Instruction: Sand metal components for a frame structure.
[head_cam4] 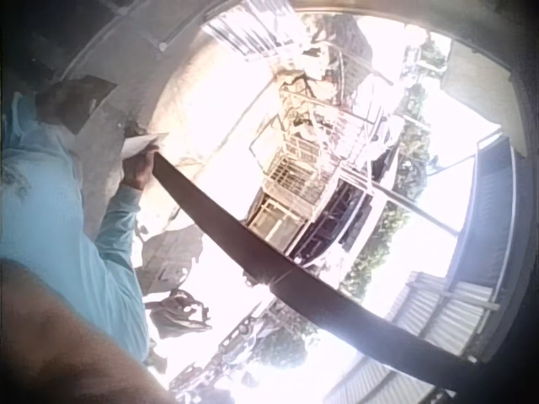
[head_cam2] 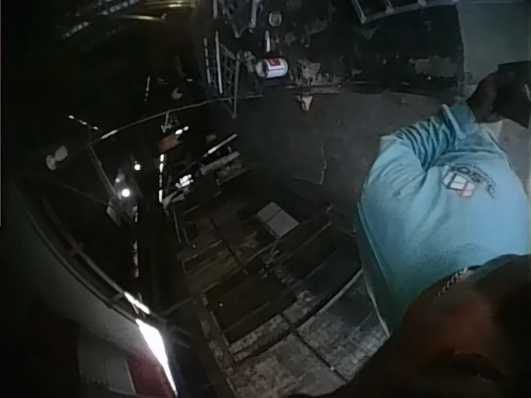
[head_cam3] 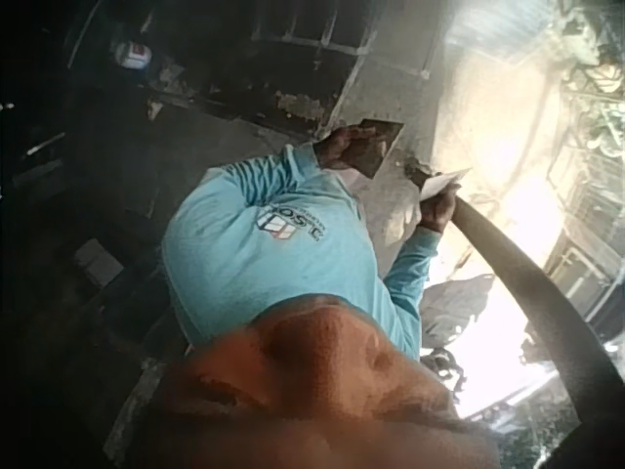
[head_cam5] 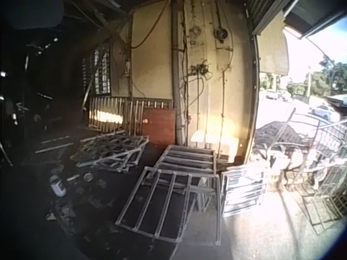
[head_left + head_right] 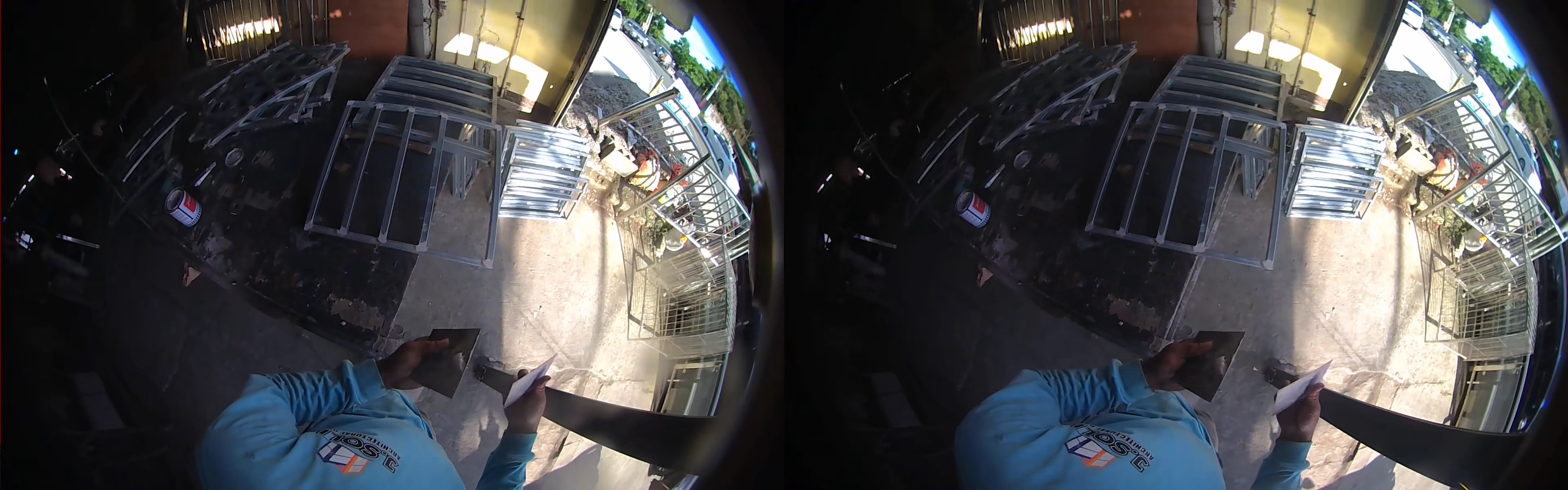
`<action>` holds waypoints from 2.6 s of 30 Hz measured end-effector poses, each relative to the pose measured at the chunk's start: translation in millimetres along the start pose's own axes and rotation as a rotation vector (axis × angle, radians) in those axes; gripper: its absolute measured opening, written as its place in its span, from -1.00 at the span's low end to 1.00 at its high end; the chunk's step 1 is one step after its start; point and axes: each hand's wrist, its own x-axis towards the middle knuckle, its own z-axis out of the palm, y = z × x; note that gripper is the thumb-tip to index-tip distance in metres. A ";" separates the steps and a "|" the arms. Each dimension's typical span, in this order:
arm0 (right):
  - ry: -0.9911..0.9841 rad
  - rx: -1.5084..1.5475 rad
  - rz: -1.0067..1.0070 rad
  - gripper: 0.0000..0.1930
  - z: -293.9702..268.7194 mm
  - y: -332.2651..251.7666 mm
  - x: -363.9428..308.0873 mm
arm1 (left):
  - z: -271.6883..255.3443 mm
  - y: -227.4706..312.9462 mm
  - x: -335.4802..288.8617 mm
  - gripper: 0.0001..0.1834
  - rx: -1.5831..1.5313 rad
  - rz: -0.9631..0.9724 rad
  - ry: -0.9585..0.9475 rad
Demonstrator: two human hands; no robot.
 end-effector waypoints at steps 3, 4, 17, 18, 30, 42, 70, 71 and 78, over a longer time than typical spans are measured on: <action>0.148 -0.054 0.005 -0.51 0.1 -8.4 22.1 | 1.3 5.9 18.3 -0.58 -0.013 0.085 -0.057; 0.137 -0.129 -0.003 -0.50 3.7 -16.1 31.0 | 0.7 7.9 24.7 -0.57 -0.016 0.111 -0.085; -0.197 -0.394 0.151 -0.60 89.5 -112.5 265.9 | 7.7 91.4 205.3 -0.58 -0.092 0.184 0.030; -0.189 -0.420 0.149 -0.56 96.7 -122.0 281.4 | 8.5 105.5 215.0 -0.58 -0.116 0.204 0.028; -0.474 -0.565 0.631 -0.31 149.6 -169.0 475.5 | 74.7 180.8 329.4 -0.58 0.017 0.329 0.139; -0.636 -0.907 0.298 -0.63 138.1 -284.4 624.1 | 85.0 180.0 433.7 -0.65 1.877 1.468 1.133; -1.041 -1.435 -0.395 -0.66 311.7 -196.4 826.5 | 61.6 262.7 465.0 -0.58 -0.218 1.405 0.543; -1.079 -1.466 -0.422 -0.67 324.0 -176.9 850.9 | 63.0 267.8 463.8 -0.59 -0.245 1.429 0.600; -1.503 -1.608 -0.318 -0.62 372.1 16.4 953.8 | 81.0 313.8 459.1 -0.58 -0.395 1.484 0.889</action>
